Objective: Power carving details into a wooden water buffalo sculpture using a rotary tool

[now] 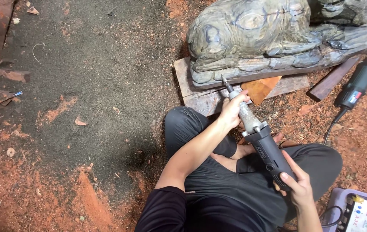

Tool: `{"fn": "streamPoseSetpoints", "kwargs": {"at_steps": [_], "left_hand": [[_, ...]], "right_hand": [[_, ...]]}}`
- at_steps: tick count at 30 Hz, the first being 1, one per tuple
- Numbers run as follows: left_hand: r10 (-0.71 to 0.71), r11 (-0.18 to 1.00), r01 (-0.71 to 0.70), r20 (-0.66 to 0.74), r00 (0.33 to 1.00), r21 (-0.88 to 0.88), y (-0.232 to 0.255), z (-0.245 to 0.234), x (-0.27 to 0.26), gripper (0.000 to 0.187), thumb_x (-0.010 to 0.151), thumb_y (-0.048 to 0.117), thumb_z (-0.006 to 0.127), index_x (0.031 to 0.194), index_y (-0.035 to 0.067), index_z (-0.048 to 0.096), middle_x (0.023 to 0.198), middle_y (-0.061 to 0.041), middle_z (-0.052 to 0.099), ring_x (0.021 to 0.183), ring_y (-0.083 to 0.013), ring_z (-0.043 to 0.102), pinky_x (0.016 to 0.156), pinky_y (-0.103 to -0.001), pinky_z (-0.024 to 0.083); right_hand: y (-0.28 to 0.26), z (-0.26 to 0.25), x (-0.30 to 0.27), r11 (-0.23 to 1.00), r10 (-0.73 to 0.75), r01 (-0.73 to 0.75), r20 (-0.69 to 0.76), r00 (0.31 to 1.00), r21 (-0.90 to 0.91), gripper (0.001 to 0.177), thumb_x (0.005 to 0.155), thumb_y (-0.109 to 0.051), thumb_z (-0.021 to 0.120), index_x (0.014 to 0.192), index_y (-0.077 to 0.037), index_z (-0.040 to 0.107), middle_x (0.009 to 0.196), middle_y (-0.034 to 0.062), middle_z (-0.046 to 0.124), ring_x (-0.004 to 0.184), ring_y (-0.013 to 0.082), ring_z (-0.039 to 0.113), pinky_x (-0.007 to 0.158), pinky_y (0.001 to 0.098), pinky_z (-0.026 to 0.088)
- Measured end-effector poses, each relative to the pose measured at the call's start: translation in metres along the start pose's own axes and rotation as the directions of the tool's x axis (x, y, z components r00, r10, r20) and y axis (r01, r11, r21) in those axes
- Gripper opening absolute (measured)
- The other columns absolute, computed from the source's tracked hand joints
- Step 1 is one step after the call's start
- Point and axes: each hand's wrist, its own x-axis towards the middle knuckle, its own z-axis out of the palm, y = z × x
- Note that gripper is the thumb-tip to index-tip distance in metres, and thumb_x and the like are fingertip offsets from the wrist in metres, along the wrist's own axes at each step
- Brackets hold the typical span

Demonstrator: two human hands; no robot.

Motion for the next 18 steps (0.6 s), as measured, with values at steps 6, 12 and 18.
{"fn": "streamPoseSetpoints", "kwargs": {"at_steps": [6,12,18], "left_hand": [[-0.009,1.000,0.009,-0.023,1.000,0.019,0.003,-0.015,-0.001,0.050,0.078,0.010,0.064,0.127,-0.004,0.067,0.109,-0.012,0.065,0.099,-0.0189,0.058,0.092,-0.033,0.045],[0.023,1.000,-0.023,0.010,1.000,0.007,0.002,-0.025,0.003,0.044,0.080,0.008,0.064,0.122,-0.005,0.070,0.099,-0.009,0.066,0.088,-0.0158,0.057,0.086,-0.029,0.045],[-0.026,0.995,0.018,0.079,0.997,0.103,0.005,0.004,-0.007,0.024,0.082,0.007,0.065,0.105,0.000,0.070,0.108,-0.009,0.074,0.102,-0.0175,0.063,0.097,-0.037,0.046]], "right_hand": [[0.010,0.004,0.001,1.000,0.007,-0.007,0.023,1.000,0.020,0.077,0.083,-0.004,0.060,0.157,0.003,0.038,0.087,0.0242,0.069,0.047,0.0198,0.059,0.029,0.0203,0.035],[0.017,0.018,-0.001,0.999,-0.022,0.021,0.019,1.000,0.025,0.076,0.083,-0.003,0.059,0.157,0.002,0.040,0.088,0.0225,0.070,0.047,0.0177,0.060,0.031,0.0195,0.036],[0.023,0.041,-0.029,0.999,-0.043,0.042,-0.098,0.994,-0.016,0.083,0.082,-0.012,0.061,0.160,-0.003,0.035,0.089,0.0254,0.069,0.051,0.0232,0.061,0.033,0.0229,0.040]]}}
